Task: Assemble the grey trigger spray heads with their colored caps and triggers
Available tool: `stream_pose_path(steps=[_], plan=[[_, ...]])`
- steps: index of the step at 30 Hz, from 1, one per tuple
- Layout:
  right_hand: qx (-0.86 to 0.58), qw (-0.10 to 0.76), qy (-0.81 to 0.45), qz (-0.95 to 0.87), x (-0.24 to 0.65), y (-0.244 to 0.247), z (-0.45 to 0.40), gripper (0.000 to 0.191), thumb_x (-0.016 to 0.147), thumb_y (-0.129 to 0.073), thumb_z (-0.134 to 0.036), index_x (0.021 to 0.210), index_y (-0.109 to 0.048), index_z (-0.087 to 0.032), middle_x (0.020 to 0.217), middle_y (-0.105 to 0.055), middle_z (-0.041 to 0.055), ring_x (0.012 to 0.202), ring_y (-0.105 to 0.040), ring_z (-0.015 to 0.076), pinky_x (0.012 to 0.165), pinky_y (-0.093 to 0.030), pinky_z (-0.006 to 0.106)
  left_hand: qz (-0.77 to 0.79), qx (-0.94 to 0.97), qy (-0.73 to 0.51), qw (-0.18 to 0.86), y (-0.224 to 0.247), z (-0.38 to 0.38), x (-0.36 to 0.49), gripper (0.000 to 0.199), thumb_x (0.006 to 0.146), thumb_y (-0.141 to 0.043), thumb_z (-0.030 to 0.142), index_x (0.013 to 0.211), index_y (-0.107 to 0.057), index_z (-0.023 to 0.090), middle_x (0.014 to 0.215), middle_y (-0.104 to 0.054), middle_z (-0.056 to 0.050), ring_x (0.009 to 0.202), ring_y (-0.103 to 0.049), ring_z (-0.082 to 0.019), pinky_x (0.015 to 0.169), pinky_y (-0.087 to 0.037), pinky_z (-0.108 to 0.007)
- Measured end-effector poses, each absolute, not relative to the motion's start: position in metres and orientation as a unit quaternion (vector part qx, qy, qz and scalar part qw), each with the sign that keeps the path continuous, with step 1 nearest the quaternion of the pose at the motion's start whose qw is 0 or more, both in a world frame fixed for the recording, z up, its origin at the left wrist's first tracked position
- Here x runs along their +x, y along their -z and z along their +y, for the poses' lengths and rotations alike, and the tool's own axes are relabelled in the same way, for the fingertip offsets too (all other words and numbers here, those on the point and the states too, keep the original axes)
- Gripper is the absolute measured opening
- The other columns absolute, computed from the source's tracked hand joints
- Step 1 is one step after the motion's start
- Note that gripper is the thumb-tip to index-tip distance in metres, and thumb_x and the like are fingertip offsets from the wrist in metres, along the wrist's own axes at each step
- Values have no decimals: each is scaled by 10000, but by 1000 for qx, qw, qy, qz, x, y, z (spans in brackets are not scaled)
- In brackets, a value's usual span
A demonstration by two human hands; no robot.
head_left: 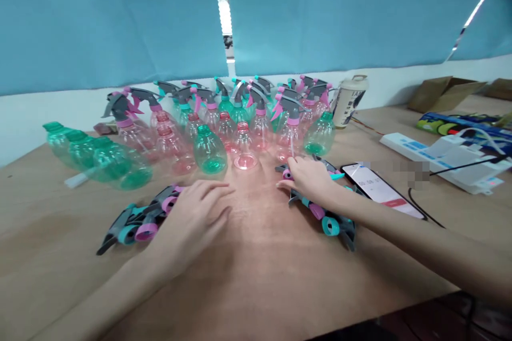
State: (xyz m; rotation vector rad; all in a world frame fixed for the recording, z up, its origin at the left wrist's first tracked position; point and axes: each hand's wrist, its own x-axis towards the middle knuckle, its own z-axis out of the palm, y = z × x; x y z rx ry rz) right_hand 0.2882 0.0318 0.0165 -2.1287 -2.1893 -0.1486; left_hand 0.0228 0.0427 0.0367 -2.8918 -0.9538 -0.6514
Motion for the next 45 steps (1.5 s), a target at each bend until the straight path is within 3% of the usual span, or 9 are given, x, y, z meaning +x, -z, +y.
stream_pose_path(steps=[7, 11, 19, 23, 30, 34, 37, 45], plan=[[-699, 62, 54, -710, 278, -13, 36, 243, 849, -459, -242, 1032, -493, -85, 898, -654, 199, 850, -615, 301, 627, -384, 325, -271, -932, 209, -120, -10, 35, 72, 179, 866, -450, 167, 979, -582, 209, 964, -628, -47, 908, -590, -199, 781, -500, -352], [-649, 90, 26, -755, 276, -22, 23, 210, 827, -426, -233, 990, -494, -120, 902, -643, 149, 853, -595, 270, 623, -377, 312, -300, -911, 236, -157, 4, 35, 73, 188, 860, -456, 141, 1011, -544, 210, 987, -613, -43, 906, -588, -189, 789, -495, -352], [-505, 154, -101, -843, 238, -33, 0, 155, 789, -491, -212, 934, -457, -171, 875, -618, 66, 768, -586, 190, 557, -343, 267, -301, -895, 300, -137, 12, 28, 59, 413, 742, -620, 171, 1115, -445, 189, 1119, -542, -99, 1058, -523, -240, 878, -458, -396], [-513, 178, -159, -825, 217, -39, -4, 133, 787, -512, -244, 871, -438, -171, 774, -614, 40, 654, -577, 176, 495, -294, 258, -319, -882, 316, -144, 14, 25, 45, 279, 786, -559, 170, 1047, -469, 201, 1044, -591, -72, 965, -573, -222, 817, -475, -371], [-509, 153, -187, -826, 205, -72, 4, 296, 835, -540, -359, 1053, -481, -167, 811, -658, 36, 716, -606, 191, 538, -360, 270, -374, -826, 374, -197, 10, 22, 24, 248, 839, -569, 258, 1070, -486, 223, 1034, -603, -48, 958, -595, -201, 814, -484, -335], [-452, 169, -178, -858, 214, -96, 16, 117, 845, -546, -305, 926, -566, -223, 836, -653, -19, 737, -579, 135, 594, -382, 247, -376, -805, 396, -232, 7, 24, 22, 199, 822, -616, 230, 1013, -561, 240, 964, -613, -10, 918, -592, -175, 793, -482, -296], [-441, 173, -172, -864, 217, -100, 23, 93, 850, -538, -309, 863, -590, -234, 779, -633, -44, 690, -546, 108, 568, -365, 228, -374, -803, 389, -253, 6, 25, 22, 170, 814, -624, 207, 980, -608, 239, 932, -619, -11, 887, -586, -178, 754, -487, -292], [-431, 142, -177, -873, 211, -79, 25, 86, 812, -542, -211, 784, -461, -212, 692, -540, -53, 584, -472, 88, 481, -304, 200, -339, -825, 406, -197, 8, 30, 20, 223, 829, -613, 204, 1051, -611, 226, 909, -662, -24, 853, -514, -182, 712, -467, -299]])
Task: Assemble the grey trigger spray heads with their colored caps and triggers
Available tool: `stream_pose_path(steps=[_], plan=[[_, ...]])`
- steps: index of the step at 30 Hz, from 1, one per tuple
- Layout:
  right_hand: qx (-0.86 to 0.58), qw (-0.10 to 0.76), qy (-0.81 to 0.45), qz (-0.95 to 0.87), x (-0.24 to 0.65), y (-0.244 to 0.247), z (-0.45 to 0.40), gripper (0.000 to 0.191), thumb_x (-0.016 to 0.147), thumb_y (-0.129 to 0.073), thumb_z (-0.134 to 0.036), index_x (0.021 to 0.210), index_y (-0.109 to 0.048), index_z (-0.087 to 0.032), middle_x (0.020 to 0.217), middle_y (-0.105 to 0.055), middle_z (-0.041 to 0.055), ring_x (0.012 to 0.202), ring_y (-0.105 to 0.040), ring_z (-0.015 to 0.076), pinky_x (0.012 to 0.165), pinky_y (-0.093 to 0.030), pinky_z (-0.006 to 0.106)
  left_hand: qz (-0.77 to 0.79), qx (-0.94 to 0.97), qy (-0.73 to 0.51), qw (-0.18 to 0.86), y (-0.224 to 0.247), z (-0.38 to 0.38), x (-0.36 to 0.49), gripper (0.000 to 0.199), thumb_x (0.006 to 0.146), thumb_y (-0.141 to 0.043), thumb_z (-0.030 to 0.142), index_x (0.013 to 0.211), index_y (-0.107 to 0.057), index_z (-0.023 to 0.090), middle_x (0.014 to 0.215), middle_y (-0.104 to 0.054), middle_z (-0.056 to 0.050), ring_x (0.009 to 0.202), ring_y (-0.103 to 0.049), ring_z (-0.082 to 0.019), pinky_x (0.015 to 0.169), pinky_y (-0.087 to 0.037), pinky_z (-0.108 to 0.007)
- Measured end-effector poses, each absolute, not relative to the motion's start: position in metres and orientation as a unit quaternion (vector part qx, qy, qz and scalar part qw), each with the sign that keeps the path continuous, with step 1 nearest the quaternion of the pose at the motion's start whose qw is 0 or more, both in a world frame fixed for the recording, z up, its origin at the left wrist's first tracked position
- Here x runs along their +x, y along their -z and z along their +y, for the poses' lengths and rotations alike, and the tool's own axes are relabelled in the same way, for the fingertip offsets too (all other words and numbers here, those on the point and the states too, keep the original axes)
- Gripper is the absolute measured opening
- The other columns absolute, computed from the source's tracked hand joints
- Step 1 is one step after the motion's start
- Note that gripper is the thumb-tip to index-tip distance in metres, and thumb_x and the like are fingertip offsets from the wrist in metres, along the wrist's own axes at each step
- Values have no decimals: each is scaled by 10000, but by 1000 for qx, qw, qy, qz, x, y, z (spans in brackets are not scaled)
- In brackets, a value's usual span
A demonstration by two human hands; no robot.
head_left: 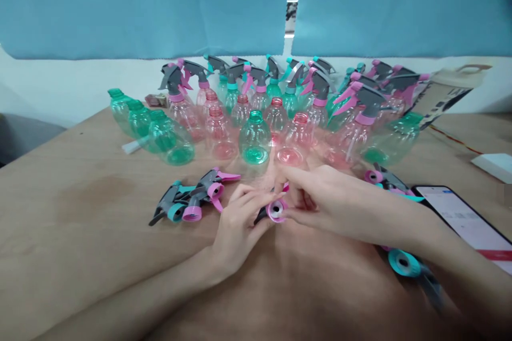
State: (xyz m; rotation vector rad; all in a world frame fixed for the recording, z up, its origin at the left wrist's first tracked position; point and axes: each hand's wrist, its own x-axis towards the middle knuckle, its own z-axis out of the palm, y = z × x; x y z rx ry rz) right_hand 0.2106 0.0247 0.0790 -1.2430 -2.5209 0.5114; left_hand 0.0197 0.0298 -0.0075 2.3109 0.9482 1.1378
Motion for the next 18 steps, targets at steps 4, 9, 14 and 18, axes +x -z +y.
stream_pose_path(steps=[4, 9, 14, 18], plan=[[-423, 122, -181, -879, 211, -76, 26, 115, 811, -545, -213, 817, -431, -209, 702, -530, -48, 573, -463, 87, 463, -286, 195, 300, 849, -408, 148, 10, 30, 19, 261, 845, -598, 234, 1105, -587, 218, 948, -675, -33, 844, -500, -181, 734, -457, -317], [-420, 101, -168, -886, 211, -73, 22, 203, 805, -570, -277, 794, -375, -220, 633, -490, -69, 521, -435, 89, 434, -233, 207, 268, 880, -379, 101, 12, 30, 18, 300, 899, -508, 288, 1184, -538, 198, 994, -672, -61, 887, -499, -198, 751, -437, -347], [-442, 78, -105, -887, 208, -68, 15, 161, 820, -499, -224, 782, -343, -225, 542, -416, -75, 464, -361, 101, 423, -159, 241, 264, 890, -365, 68, 15, 33, 18, 297, 919, -464, 287, 1183, -540, 172, 1015, -645, -86, 904, -481, -204, 732, -428, -347], [-435, 86, -133, -886, 207, -69, 16, 155, 812, -482, -202, 797, -329, -222, 543, -410, -84, 456, -357, 87, 419, -169, 228, 260, 889, -369, 73, 16, 35, 20, 324, 919, -464, 283, 1218, -508, 167, 980, -627, -83, 858, -459, -194, 716, -438, -337]])
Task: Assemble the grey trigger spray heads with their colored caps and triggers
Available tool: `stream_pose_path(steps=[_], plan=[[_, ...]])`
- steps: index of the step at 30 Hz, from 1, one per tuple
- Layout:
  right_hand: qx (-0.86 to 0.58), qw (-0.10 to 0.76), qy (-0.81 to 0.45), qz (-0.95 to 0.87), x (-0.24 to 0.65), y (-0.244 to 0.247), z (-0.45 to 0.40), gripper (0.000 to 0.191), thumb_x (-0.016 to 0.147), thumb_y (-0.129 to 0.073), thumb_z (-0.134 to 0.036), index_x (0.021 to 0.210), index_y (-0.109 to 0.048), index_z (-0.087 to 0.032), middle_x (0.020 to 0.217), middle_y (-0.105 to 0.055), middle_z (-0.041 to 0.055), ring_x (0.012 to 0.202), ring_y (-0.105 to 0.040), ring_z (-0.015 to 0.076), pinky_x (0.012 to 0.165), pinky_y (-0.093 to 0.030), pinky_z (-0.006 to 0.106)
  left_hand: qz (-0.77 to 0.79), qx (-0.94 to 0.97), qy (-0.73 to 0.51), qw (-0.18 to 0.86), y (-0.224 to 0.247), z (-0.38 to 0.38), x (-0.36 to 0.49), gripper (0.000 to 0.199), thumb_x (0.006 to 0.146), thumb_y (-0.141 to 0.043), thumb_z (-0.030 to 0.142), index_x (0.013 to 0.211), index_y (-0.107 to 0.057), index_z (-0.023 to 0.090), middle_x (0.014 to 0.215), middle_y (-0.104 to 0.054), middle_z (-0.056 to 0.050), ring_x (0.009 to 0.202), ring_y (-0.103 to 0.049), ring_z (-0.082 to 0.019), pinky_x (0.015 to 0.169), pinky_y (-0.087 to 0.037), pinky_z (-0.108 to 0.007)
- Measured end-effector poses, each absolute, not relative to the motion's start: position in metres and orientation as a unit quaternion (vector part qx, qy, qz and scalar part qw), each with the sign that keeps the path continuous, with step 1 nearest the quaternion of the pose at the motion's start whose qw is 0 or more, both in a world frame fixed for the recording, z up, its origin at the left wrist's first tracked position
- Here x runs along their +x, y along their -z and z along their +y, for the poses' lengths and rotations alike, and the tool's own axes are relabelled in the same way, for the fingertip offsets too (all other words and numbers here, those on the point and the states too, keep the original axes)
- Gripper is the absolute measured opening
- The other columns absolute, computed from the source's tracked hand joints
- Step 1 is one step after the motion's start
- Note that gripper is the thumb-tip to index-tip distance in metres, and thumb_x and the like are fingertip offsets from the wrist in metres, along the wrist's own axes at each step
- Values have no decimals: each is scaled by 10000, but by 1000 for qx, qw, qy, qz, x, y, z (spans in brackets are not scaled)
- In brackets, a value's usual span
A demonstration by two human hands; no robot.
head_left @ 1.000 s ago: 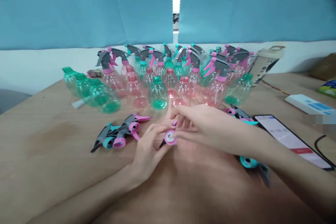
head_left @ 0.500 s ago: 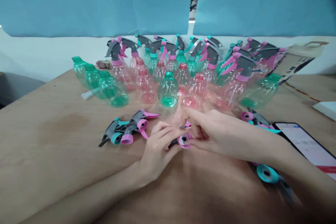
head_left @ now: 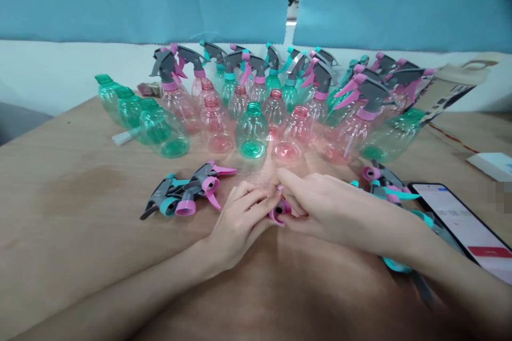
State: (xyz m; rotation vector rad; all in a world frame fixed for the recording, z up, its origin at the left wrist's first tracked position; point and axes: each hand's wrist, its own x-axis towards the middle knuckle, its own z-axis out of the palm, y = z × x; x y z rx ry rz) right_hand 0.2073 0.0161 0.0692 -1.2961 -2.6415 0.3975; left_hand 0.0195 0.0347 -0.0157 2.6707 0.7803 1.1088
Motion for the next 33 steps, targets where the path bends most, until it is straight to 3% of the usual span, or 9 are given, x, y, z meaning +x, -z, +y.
stream_pose_path(steps=[9, 23, 28, 33], plan=[[-419, 69, -120, -897, 202, -69, 17, 180, 711, -430, -112, 869, -396, -189, 505, -356, -86, 418, -240, 94, 407, -131, 252, 290, 893, -335, 77, 12, 33, 22, 264, 911, -456, 198, 1151, -558, 159, 902, -615, -86, 857, -456, -216, 717, -442, -347], [-457, 108, -46, -882, 194, -59, 24, 101, 729, -433, -149, 826, -444, -175, 664, -521, -6, 533, -429, 124, 453, -204, 255, 318, 880, -337, 106, 11, 35, 21, 206, 867, -498, 123, 1053, -577, 161, 922, -596, -75, 869, -452, -219, 751, -454, -353], [-456, 163, 12, -875, 189, -57, 18, 104, 741, -457, -96, 802, -445, -179, 787, -546, 28, 704, -515, 170, 450, -226, 259, 332, 875, -340, 95, 11, 37, 22, 156, 872, -488, 135, 1000, -577, 137, 894, -600, -76, 839, -454, -215, 742, -445, -352], [-471, 194, 80, -857, 180, -46, 2, 163, 777, -431, -29, 850, -447, -174, 736, -528, 35, 669, -501, 183, 462, -262, 275, 340, 871, -344, 87, 11, 38, 23, 130, 877, -471, 163, 945, -579, 143, 849, -603, -65, 812, -459, -214, 722, -432, -360]])
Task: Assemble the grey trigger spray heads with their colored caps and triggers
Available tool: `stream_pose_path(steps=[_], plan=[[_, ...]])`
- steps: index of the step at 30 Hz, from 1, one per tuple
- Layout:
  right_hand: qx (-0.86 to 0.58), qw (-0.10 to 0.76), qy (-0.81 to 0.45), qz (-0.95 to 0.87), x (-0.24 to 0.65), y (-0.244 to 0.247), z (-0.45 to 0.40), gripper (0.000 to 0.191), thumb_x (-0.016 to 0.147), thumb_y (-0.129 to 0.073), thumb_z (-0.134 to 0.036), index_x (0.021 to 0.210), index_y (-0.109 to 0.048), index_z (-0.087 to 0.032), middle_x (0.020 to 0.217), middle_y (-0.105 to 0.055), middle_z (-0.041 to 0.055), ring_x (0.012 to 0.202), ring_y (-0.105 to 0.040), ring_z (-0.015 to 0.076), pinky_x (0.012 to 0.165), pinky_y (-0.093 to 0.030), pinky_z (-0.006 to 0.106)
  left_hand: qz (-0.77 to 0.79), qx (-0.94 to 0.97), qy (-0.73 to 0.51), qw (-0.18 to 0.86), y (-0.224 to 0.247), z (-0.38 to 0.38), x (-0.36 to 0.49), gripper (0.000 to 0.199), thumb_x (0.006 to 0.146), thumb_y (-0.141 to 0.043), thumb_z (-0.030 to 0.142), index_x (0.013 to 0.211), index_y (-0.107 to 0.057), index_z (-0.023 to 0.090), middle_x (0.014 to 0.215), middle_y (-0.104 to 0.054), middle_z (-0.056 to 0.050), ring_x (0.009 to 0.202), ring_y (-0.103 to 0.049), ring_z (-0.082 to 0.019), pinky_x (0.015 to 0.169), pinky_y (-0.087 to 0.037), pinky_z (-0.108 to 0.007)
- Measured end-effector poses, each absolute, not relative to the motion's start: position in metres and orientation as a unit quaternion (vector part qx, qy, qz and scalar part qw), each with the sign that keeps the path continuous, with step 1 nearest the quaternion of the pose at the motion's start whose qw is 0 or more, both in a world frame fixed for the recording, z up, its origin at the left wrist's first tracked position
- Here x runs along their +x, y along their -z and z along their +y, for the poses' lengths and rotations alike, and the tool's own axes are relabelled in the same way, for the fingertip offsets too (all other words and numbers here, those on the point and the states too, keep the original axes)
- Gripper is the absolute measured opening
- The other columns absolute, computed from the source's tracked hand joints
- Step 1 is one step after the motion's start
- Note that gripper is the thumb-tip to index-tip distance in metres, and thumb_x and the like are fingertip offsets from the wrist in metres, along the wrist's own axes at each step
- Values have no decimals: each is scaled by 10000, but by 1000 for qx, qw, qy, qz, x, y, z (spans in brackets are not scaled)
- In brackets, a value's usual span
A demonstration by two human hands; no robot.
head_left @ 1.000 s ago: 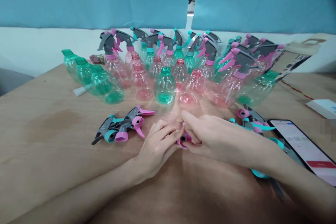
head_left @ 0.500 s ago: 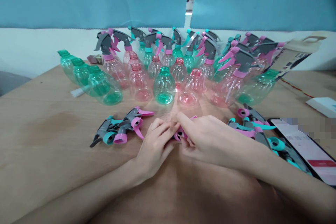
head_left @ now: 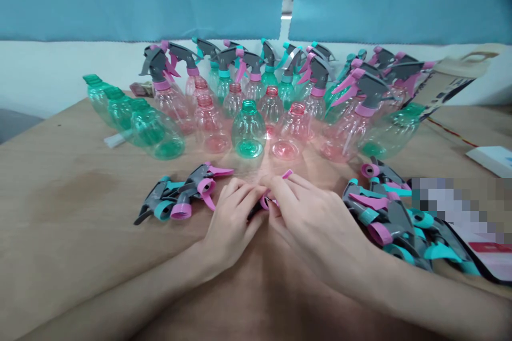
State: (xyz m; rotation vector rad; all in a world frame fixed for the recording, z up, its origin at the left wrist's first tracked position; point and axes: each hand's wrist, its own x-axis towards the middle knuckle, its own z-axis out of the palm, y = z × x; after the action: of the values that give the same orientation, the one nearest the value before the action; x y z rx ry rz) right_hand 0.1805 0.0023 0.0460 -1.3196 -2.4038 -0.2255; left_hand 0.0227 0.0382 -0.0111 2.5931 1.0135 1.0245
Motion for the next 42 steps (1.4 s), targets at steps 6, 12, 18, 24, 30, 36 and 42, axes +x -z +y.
stream_pose_path(steps=[6, 12, 18, 24, 30, 36, 42], plan=[[-479, 246, 40, -841, 176, -33, -2, 159, 810, -402, -49, 884, -462, -176, 786, -565, 46, 721, -523, 187, 497, -314, 270, 358, 862, -345, 101, 12, 38, 21, 220, 877, -470, 168, 1075, -565, 154, 902, -608, -66, 839, -473, -214, 755, -432, -368], [-550, 317, 22, -772, 201, -51, 27, 119, 799, -480, -93, 854, -456, -196, 684, -570, -5, 605, -531, 148, 534, -364, 261, 364, 861, -332, 124, 9, 35, 19, 317, 880, -539, 257, 1186, -510, 184, 970, -611, -53, 881, -482, -203, 797, -420, -355], [-578, 262, -205, -745, 234, -77, 49, 144, 717, -588, -140, 795, -491, -212, 720, -643, -34, 624, -591, 122, 547, -415, 224, 408, 825, -352, 170, 6, 38, 19, 335, 830, -619, 220, 1149, -519, 233, 996, -623, -18, 888, -532, -178, 776, -441, -317], [-507, 68, -336, -791, 235, -59, 61, 73, 733, -586, -197, 801, -561, -187, 763, -678, 3, 714, -624, 151, 567, -414, 233, 472, 757, -381, 244, 7, 41, 19, 292, 834, -603, 301, 1106, -531, 224, 1063, -619, -39, 928, -601, -195, 756, -491, -325], [-536, 83, -228, -808, 233, -40, 65, 136, 751, -536, -158, 879, -578, -173, 838, -672, 46, 757, -603, 185, 568, -382, 256, 467, 765, -379, 229, 7, 40, 19, 295, 831, -610, 293, 1108, -528, 234, 1073, -615, -33, 937, -598, -193, 791, -485, -339], [-452, 37, -249, -856, 236, -42, 61, 111, 741, -582, -222, 842, -593, -176, 732, -611, 5, 633, -541, 136, 497, -335, 231, 456, 777, -373, 223, 5, 39, 19, 281, 827, -616, 259, 1094, -530, 229, 1042, -613, -30, 923, -592, -186, 776, -487, -331], [-405, 22, -282, -869, 237, -32, 69, 134, 727, -565, -120, 835, -620, -178, 812, -614, 9, 713, -548, 125, 594, -378, 235, 436, 790, -379, 204, 5, 38, 19, 291, 809, -635, 216, 1078, -526, 224, 1029, -616, -27, 940, -581, -187, 793, -476, -329]])
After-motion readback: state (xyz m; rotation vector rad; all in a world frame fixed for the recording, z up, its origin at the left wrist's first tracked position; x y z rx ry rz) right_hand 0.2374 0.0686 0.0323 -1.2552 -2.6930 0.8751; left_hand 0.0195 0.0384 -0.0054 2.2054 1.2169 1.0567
